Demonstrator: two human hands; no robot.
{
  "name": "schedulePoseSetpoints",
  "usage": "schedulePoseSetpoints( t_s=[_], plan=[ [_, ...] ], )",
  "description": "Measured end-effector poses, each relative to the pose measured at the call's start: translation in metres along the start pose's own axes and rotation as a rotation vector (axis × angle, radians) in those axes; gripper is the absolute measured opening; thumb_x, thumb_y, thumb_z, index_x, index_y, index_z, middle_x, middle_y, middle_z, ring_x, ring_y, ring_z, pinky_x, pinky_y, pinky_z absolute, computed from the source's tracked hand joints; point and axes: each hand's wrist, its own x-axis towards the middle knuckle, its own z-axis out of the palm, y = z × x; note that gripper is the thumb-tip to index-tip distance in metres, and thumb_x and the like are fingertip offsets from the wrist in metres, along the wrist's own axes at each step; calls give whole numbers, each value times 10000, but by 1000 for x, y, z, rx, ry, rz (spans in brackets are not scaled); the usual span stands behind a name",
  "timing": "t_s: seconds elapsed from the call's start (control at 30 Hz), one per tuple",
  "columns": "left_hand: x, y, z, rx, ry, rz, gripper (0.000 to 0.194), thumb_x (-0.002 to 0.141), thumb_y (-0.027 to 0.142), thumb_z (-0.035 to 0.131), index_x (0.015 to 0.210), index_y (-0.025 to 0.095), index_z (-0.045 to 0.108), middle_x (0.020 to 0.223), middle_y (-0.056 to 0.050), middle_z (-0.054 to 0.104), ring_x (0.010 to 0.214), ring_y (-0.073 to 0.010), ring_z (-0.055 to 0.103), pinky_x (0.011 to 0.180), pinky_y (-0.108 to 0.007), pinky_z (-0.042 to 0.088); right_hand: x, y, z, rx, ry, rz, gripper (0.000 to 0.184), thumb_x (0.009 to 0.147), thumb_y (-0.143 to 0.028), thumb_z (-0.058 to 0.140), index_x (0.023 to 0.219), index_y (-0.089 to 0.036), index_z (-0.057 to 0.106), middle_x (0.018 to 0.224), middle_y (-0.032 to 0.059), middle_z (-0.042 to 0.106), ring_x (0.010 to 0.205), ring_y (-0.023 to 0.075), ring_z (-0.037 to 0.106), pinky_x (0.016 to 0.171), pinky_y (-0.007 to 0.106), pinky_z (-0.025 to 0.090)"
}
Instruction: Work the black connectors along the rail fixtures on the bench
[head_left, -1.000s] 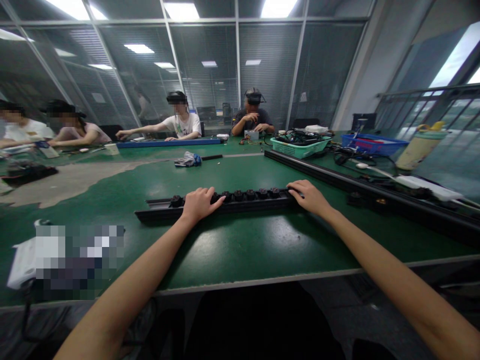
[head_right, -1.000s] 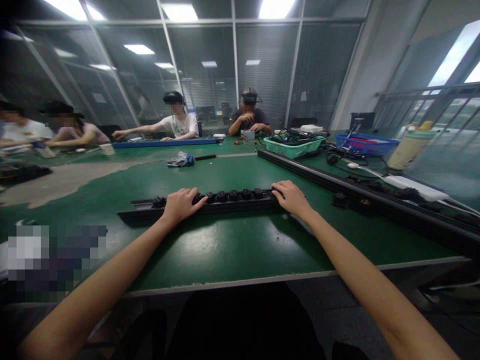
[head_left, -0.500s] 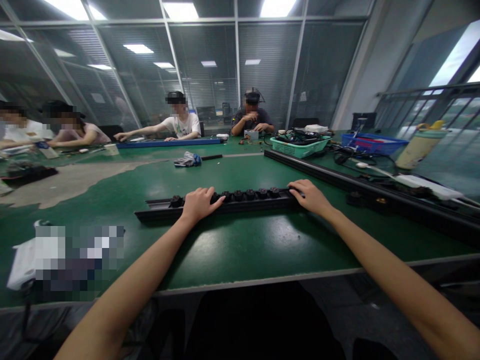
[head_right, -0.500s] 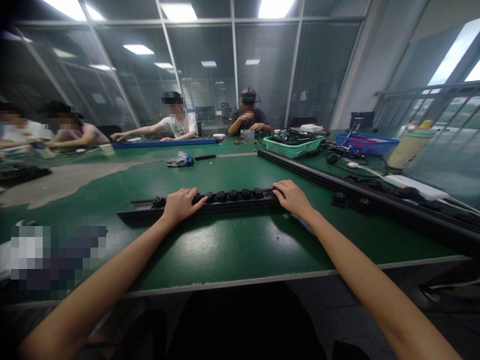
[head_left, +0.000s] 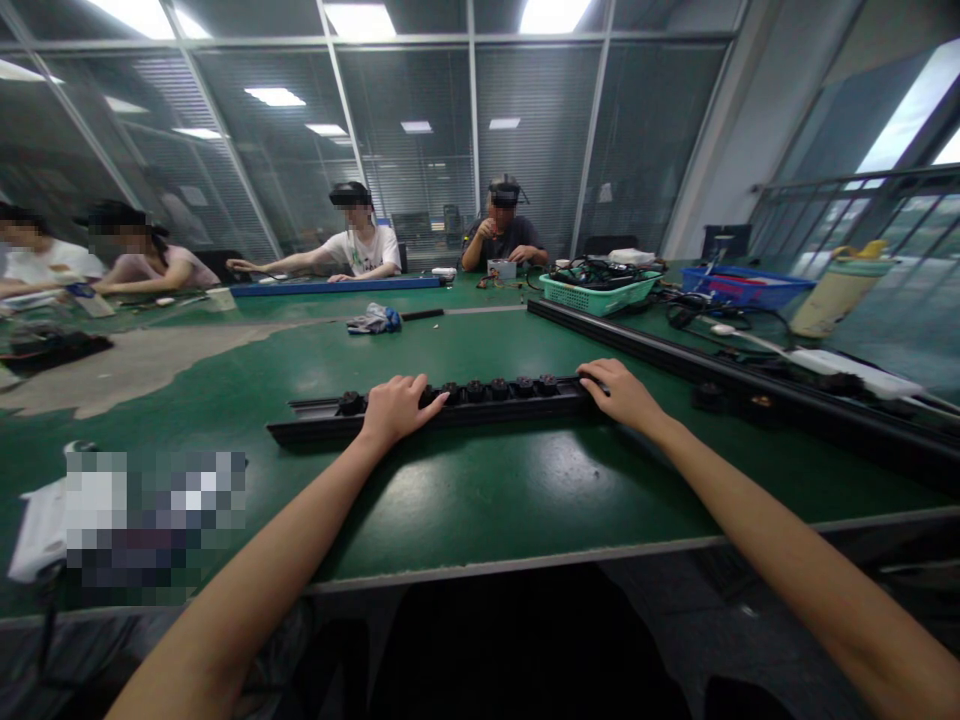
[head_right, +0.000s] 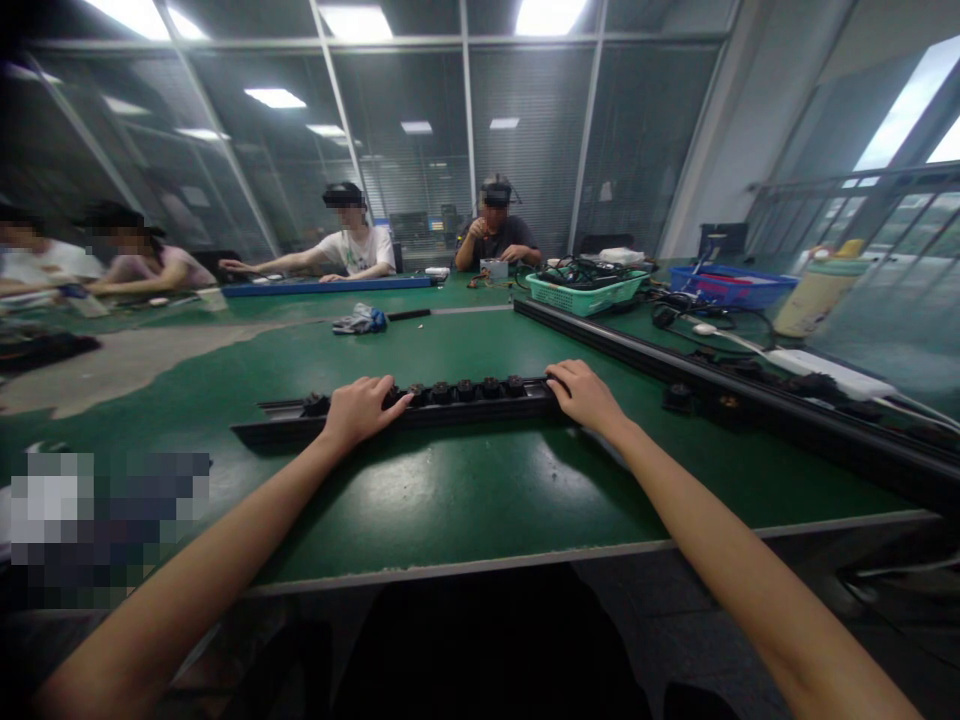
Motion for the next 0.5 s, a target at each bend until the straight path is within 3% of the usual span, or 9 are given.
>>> schedulePoseSetpoints(
  t_s=[0.5],
  plan=[
    [0,0,-2,-25,-23,-13,685,1008,729,257,1023,189,677,993,-169,746,939,-321,690,667,-332,415,0,-4,-4,-10,-18,35,328,998,-340,438,1152,-220,701,1153,144,713,1145,333,601,1030,519,491]
  ],
)
